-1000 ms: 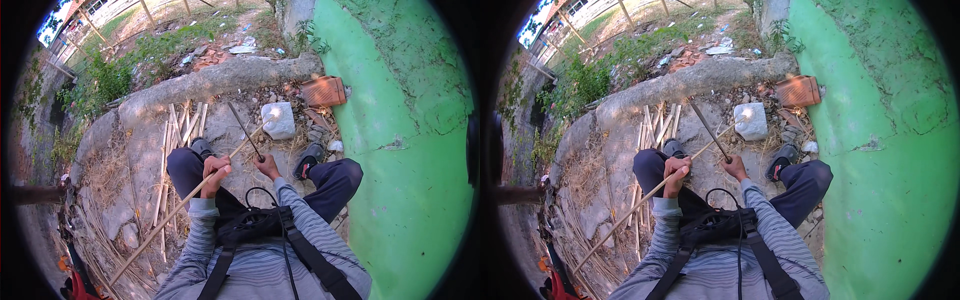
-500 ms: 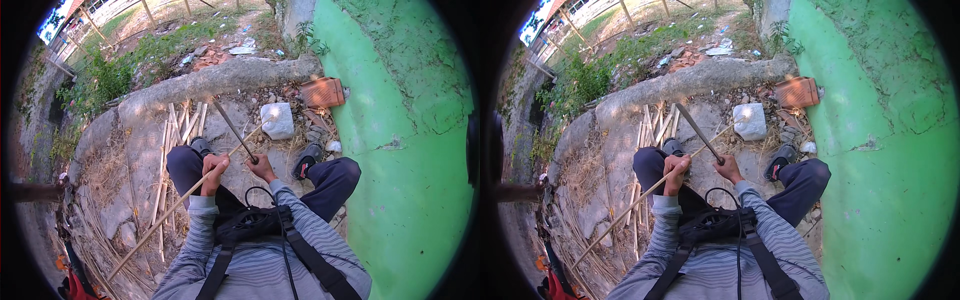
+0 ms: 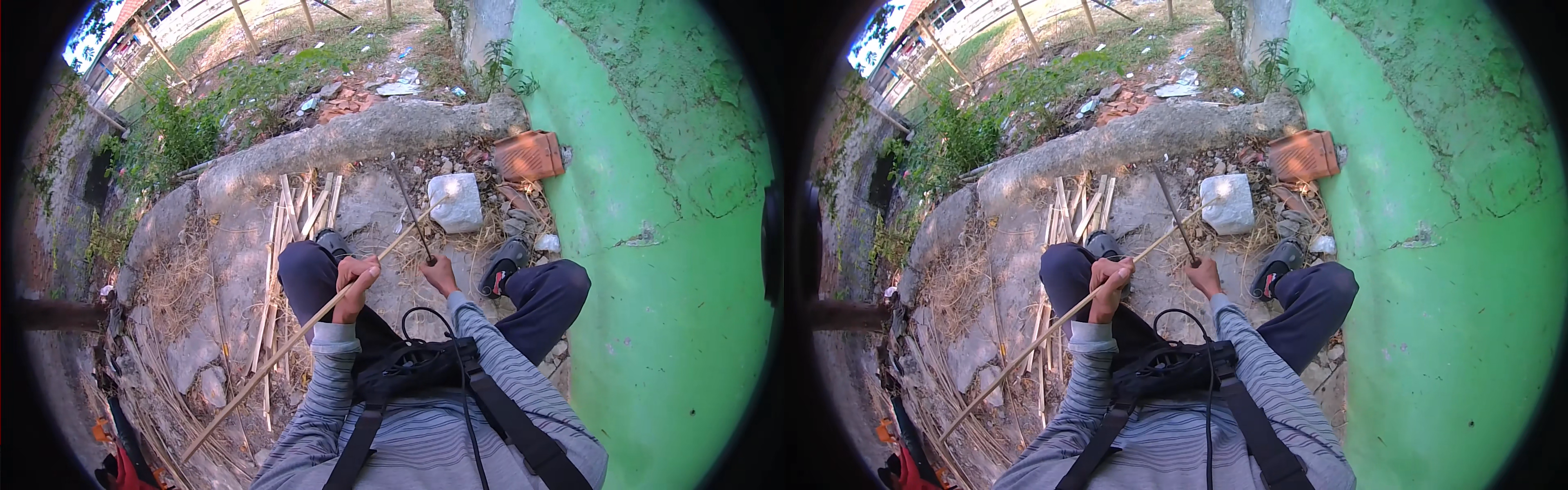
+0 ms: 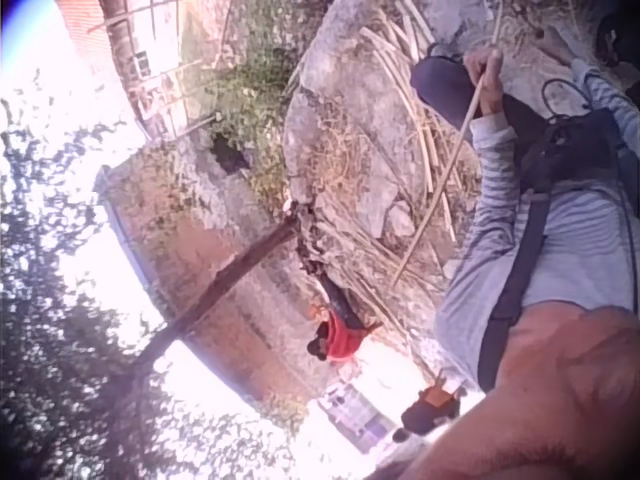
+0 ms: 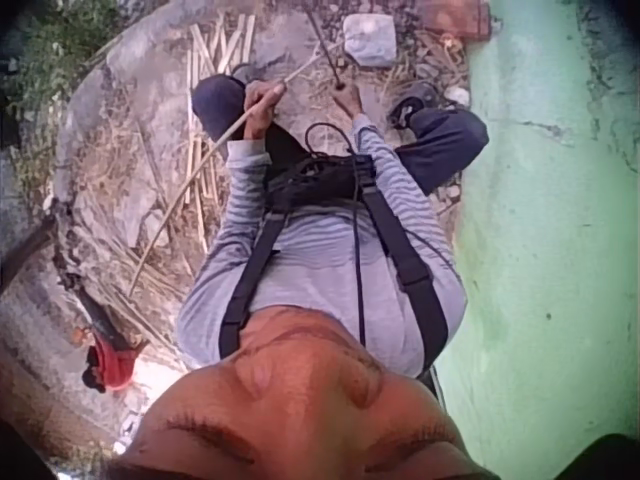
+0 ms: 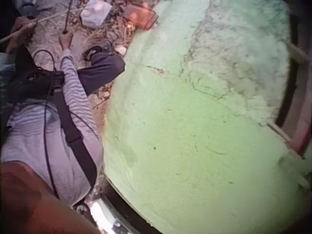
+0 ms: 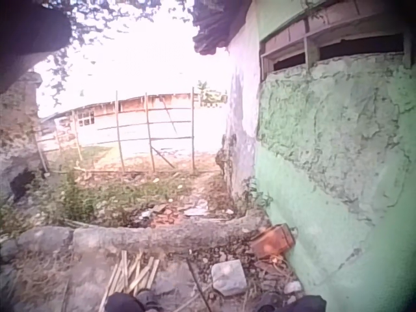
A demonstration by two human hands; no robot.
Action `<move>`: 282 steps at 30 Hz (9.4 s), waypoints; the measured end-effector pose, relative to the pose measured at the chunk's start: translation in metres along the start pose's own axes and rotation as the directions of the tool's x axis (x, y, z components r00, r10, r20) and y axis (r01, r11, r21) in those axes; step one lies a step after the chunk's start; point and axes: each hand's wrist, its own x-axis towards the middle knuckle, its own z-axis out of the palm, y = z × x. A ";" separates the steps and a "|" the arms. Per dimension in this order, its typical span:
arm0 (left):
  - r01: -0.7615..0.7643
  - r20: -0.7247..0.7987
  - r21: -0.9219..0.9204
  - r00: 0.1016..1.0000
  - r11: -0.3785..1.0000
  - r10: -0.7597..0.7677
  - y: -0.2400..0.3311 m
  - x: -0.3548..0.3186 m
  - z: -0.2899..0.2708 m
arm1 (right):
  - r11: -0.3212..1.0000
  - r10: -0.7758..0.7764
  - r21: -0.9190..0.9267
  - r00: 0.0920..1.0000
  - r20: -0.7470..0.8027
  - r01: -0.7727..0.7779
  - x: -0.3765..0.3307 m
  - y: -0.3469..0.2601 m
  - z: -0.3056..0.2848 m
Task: The person scrapes and shaves bamboo sticks using a machete while holding them by hand.
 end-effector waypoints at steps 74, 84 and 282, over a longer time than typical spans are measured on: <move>-0.090 0.558 0.227 0.828 0.970 -0.054 0.023 0.000 0.016 | 0.984 -0.178 0.048 0.943 0.282 0.172 0.005 -0.018 -0.029; -0.059 0.518 0.183 0.854 0.981 -0.045 0.018 0.002 0.026 | 0.991 0.049 0.113 0.990 0.134 -0.064 0.038 0.010 -0.031; 0.041 -0.273 -0.394 0.949 0.918 -0.160 0.011 0.124 -0.030 | 0.831 0.508 -0.354 0.845 0.166 -0.429 -0.116 0.082 -0.107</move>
